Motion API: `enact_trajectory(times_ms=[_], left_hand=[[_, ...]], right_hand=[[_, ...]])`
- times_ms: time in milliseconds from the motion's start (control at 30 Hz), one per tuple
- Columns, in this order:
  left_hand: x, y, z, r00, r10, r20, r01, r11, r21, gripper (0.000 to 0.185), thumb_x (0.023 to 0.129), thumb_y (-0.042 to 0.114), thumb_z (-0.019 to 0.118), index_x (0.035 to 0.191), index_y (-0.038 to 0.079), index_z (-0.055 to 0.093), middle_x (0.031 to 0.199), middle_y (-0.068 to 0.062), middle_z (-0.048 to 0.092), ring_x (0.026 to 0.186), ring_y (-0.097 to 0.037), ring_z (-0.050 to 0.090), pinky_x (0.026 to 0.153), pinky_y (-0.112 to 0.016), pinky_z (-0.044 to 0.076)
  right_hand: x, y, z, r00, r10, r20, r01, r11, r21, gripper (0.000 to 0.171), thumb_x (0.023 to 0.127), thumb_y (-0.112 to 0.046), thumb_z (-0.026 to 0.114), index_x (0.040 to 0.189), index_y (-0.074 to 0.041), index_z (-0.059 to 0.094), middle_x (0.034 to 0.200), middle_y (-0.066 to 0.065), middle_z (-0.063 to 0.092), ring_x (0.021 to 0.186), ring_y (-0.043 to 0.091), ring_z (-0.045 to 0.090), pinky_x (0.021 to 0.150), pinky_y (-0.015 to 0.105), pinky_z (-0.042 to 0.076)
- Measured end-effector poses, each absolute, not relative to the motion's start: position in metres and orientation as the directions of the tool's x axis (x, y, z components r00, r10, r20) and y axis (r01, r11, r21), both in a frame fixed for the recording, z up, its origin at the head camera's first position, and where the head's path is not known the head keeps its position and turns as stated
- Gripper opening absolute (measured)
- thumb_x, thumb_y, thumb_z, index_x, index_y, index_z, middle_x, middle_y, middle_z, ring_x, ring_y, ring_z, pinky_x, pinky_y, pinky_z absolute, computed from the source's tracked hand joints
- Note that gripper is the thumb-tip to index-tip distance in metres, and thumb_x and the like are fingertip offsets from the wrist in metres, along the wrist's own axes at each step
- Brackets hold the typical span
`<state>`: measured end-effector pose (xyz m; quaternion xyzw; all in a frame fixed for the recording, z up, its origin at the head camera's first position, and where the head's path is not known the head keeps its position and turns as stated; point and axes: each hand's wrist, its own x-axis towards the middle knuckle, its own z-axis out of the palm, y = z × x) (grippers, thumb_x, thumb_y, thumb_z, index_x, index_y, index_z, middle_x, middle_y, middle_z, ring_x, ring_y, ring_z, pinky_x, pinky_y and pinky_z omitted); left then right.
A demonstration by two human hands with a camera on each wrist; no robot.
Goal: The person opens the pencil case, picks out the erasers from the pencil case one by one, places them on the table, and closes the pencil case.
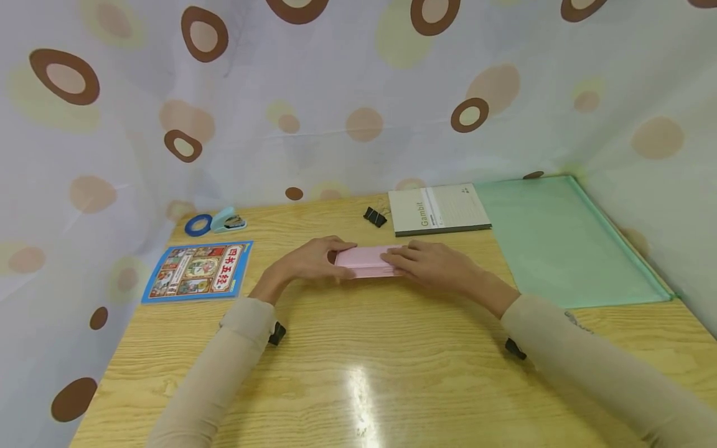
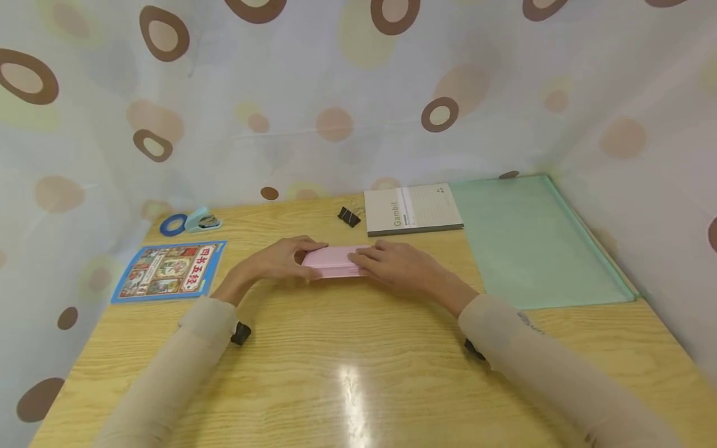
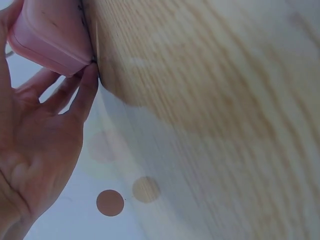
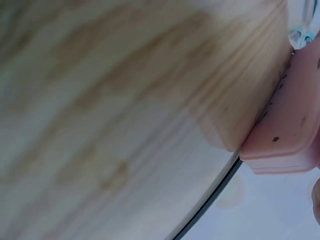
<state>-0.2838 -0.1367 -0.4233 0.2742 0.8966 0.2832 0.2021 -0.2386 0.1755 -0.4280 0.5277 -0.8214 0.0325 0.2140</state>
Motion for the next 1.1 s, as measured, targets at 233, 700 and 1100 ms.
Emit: enact_trajectory(times_ms=[233,700,1100], left_hand=[[-0.281,-0.142,-0.423,-0.760,0.618,-0.200,0.417,0.701,0.579,0.080,0.088,0.049,0.077,0.155,0.016,0.050,0.142,-0.007,0.057,0.121,-0.023,0.055,0.105,-0.043,0.046],[-0.279,-0.137,-0.421,-0.769,0.618,-0.165,0.463,0.715,0.524,0.084,0.076,0.051,0.086,0.145,0.013,0.057,0.133,-0.002,0.059,0.114,-0.019,0.056,0.099,-0.037,0.049],[-0.272,-0.131,-0.434,-0.767,0.621,-0.163,0.469,0.716,0.517,0.100,0.071,0.049,0.095,0.149,0.008,0.047,0.142,-0.007,0.050,0.125,-0.021,0.051,0.111,-0.039,0.044]], right_hand=[[-0.236,0.169,-0.427,-0.250,-0.920,0.302,-0.850,0.358,0.387,0.038,0.114,-0.020,0.042,0.137,0.003,0.061,0.130,0.018,0.070,0.106,0.035,0.073,0.087,0.043,0.061],[-0.236,0.173,-0.429,-0.316,-0.867,0.385,-0.882,0.418,0.217,0.040,0.104,-0.032,0.064,0.133,-0.005,0.071,0.128,0.009,0.073,0.110,0.030,0.073,0.091,0.043,0.059],[-0.243,0.198,-0.410,-0.637,-0.766,0.093,-0.751,0.589,-0.298,0.051,0.089,-0.023,0.080,0.138,-0.015,0.069,0.139,0.001,0.067,0.125,0.025,0.064,0.105,0.049,0.051]])
